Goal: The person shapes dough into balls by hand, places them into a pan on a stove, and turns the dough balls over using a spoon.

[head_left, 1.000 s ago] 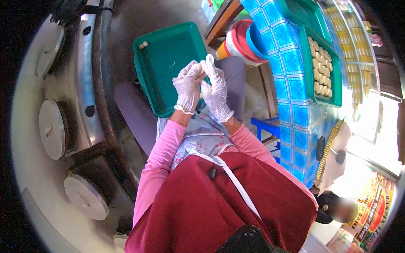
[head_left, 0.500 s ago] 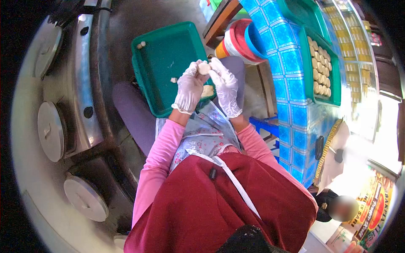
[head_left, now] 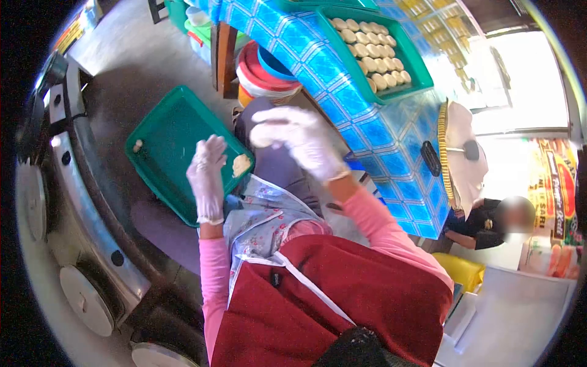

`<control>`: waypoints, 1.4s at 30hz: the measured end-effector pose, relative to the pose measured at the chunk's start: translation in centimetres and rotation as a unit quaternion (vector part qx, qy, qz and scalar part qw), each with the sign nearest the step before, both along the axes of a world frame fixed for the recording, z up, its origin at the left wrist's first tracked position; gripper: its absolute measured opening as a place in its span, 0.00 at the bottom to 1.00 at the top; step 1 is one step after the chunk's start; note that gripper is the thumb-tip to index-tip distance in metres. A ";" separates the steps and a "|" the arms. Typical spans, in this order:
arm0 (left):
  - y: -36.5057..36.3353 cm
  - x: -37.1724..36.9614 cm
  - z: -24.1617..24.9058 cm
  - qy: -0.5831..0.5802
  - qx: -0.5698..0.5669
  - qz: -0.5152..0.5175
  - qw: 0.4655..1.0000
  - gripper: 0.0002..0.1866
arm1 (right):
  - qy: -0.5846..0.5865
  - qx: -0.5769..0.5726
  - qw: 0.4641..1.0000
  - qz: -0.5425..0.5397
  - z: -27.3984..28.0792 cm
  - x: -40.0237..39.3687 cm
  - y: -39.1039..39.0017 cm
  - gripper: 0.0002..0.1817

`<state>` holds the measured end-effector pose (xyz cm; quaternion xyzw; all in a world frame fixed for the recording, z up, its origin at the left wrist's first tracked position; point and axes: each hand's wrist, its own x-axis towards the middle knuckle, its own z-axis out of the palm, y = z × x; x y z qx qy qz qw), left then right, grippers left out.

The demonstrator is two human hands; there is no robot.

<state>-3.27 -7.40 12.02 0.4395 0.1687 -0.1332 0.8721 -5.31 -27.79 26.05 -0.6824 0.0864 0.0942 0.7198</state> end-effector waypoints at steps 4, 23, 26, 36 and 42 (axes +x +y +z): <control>4.9 -1.9 -3.4 -0.098 0.304 0.120 0.940 0.21 | -0.253 -0.304 0.915 -0.077 7.9 0.8 -10.6 0.12; 6.4 -4.1 -11.5 -0.173 0.721 0.069 0.668 0.30 | -0.009 -0.330 0.912 -0.245 0.3 16.2 -47.1 0.17; 5.9 -4.0 -9.0 -0.118 0.737 0.028 0.665 0.28 | -0.061 -0.696 0.700 -0.147 3.4 15.5 -40.9 0.23; 5.2 -0.8 -11.6 -0.101 0.773 -0.078 0.621 0.17 | -0.424 -0.539 0.723 -0.088 1.3 3.9 -4.6 0.13; 5.7 -3.6 -8.5 -0.037 0.313 0.062 0.947 0.14 | -0.139 -0.202 0.944 0.221 -16.6 3.7 10.5 0.18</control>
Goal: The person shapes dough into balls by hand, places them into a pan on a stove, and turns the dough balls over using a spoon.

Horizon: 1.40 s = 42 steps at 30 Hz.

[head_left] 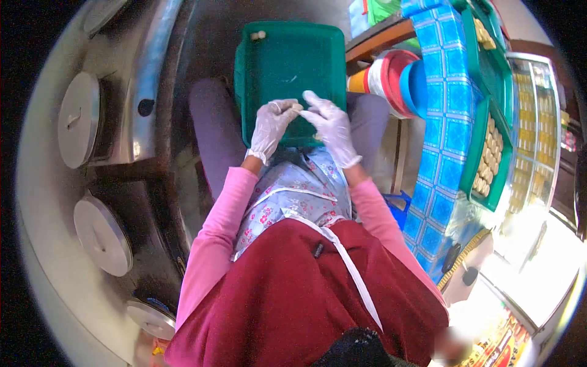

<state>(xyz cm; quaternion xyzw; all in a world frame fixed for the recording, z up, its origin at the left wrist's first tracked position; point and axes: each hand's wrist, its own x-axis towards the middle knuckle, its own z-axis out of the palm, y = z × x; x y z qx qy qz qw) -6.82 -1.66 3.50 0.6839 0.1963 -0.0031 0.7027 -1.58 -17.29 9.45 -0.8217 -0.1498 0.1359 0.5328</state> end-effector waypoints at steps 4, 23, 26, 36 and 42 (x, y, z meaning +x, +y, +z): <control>0.9 -1.7 0.1 0.014 -0.085 0.058 0.995 0.15 | 0.132 0.114 0.985 -0.008 -4.0 0.4 3.7 0.15; 14.5 -2.5 1.7 -0.300 -0.665 0.167 0.663 0.43 | -0.033 -0.174 0.982 0.066 -5.4 7.2 9.5 0.04; 14.3 -2.5 1.5 -0.292 -0.645 0.172 0.685 0.44 | -0.035 -0.038 0.998 -0.019 -5.8 8.9 12.3 0.08; 14.7 -2.1 1.0 -0.289 -0.615 0.170 0.714 0.43 | -0.404 -0.198 0.891 0.065 -11.0 14.3 20.0 0.06; 14.8 -1.8 0.7 -0.293 -0.614 0.168 0.714 0.43 | -0.423 -0.245 0.824 0.287 -9.3 12.6 15.3 0.05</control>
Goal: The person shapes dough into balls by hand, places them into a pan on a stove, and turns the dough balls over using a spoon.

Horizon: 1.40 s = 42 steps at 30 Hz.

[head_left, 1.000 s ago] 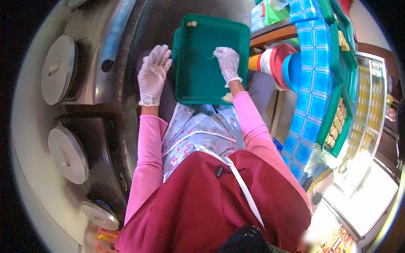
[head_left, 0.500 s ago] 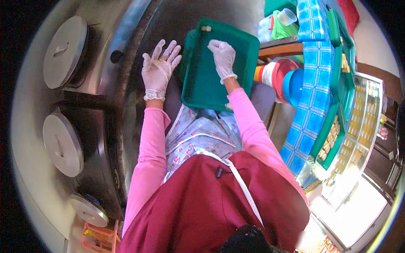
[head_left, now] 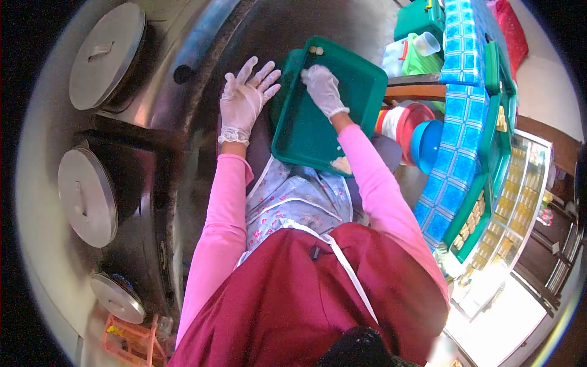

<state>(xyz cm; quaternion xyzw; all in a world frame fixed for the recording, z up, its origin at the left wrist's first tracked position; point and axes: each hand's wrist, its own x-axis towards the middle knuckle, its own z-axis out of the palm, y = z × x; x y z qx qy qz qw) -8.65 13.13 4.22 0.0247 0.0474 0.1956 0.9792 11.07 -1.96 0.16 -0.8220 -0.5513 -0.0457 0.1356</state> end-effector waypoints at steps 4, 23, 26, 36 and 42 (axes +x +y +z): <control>-0.2 0.0 -0.2 0.002 0.005 0.000 1.000 0.44 | 0.390 0.099 0.900 -0.168 4.8 -4.4 -3.6 0.08; -0.6 0.4 -0.1 -0.006 0.013 -0.012 1.000 0.47 | 0.008 0.075 0.951 -0.301 -2.2 -4.7 -10.7 0.08; -0.8 0.7 0.2 -0.004 0.013 -0.013 1.000 0.46 | 0.365 0.264 0.853 -0.264 -0.9 -6.4 -8.8 0.06; -0.9 0.6 -0.1 -0.014 0.002 -0.018 1.000 0.44 | 0.585 0.190 0.711 -0.340 4.5 -11.8 -7.9 0.11; -1.2 0.2 0.4 0.018 0.049 -0.041 0.998 0.38 | 0.241 0.213 0.895 -0.310 -0.5 -8.6 -11.2 0.13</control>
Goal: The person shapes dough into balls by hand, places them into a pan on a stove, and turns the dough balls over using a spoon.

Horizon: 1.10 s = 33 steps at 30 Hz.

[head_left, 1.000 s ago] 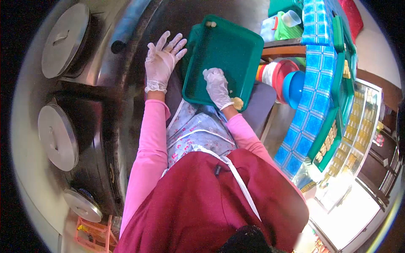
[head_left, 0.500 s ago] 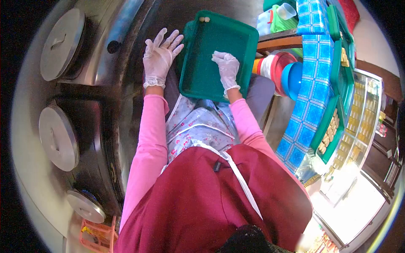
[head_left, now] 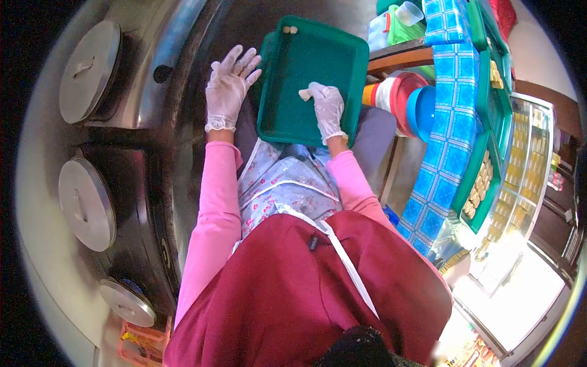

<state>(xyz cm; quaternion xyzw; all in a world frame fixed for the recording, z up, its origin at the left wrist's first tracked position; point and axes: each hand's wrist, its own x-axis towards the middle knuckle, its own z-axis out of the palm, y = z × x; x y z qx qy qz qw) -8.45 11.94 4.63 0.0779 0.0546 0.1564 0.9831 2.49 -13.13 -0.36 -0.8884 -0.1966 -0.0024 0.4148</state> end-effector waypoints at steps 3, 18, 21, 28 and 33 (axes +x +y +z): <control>-1.9 -0.4 1.1 0.142 0.300 -0.034 0.943 0.32 | 0.098 -0.046 0.991 -0.079 1.9 0.0 -0.8 0.14; -14.4 0.4 -1.8 0.204 0.945 -0.061 0.248 0.41 | -0.313 -0.314 0.893 0.071 2.5 5.6 4.1 0.40; -14.3 0.3 -2.5 0.204 0.941 -0.037 0.269 0.38 | -0.422 -0.322 0.838 0.124 0.1 5.7 6.3 0.40; -13.3 -1.4 -2.6 0.248 0.887 -0.005 0.390 0.22 | -0.365 -0.322 0.865 0.121 0.9 6.3 5.7 0.41; -13.5 -1.7 -3.8 0.228 0.904 0.058 0.356 0.21 | -0.442 -0.361 0.816 0.096 0.6 4.6 6.8 0.42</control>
